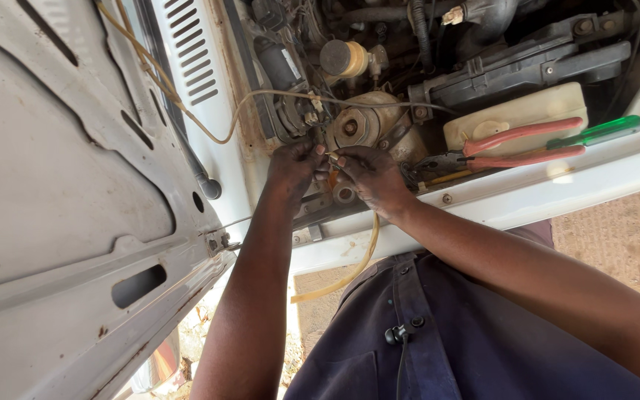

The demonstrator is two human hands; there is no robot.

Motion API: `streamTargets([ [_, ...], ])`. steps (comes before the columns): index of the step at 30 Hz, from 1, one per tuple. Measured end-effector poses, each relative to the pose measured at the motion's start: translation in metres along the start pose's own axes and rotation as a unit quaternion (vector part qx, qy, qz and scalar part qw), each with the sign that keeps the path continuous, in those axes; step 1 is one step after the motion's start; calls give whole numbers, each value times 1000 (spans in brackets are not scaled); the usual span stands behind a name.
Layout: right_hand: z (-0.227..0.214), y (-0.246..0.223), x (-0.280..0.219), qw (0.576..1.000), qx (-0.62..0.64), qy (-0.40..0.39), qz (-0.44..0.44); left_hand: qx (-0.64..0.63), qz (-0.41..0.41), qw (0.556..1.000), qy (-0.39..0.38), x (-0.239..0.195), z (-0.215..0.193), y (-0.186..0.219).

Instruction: The person works on the engine of a white car with the hood open, using pliers to manipulate wires and a clear plastic tube. They connect the tube to a component within the engine bay and adjust various wires and hoses.

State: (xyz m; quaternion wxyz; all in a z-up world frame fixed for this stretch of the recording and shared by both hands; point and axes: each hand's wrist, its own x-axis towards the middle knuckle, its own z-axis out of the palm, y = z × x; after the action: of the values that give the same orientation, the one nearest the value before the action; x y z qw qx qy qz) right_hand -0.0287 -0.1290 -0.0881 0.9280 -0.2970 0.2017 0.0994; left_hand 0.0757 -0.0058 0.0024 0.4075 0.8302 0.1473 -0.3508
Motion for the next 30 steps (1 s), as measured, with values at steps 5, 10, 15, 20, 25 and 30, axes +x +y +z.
streamTargets([
  [5,-3,-7,5,999,-45,7,1,-26,-31,999,24,3,8,-6],
  [10,0,-12,2,999,-41,-10,11,-74,-35,996,39,1,10,-10],
  [15,-2,-12,-2,997,-56,-42,-12,-106,36,992,55,-6,15,-16],
  [20,-1,-10,1,999,-25,-37,-9,-222,-17,973,54,-9,21,-12],
  [25,-5,-8,4,998,-42,-37,-2,-223,-37,974,34,-6,22,-11],
  [30,2,-12,1,997,-42,-61,-2,-170,-11,985,30,-9,22,-13],
])
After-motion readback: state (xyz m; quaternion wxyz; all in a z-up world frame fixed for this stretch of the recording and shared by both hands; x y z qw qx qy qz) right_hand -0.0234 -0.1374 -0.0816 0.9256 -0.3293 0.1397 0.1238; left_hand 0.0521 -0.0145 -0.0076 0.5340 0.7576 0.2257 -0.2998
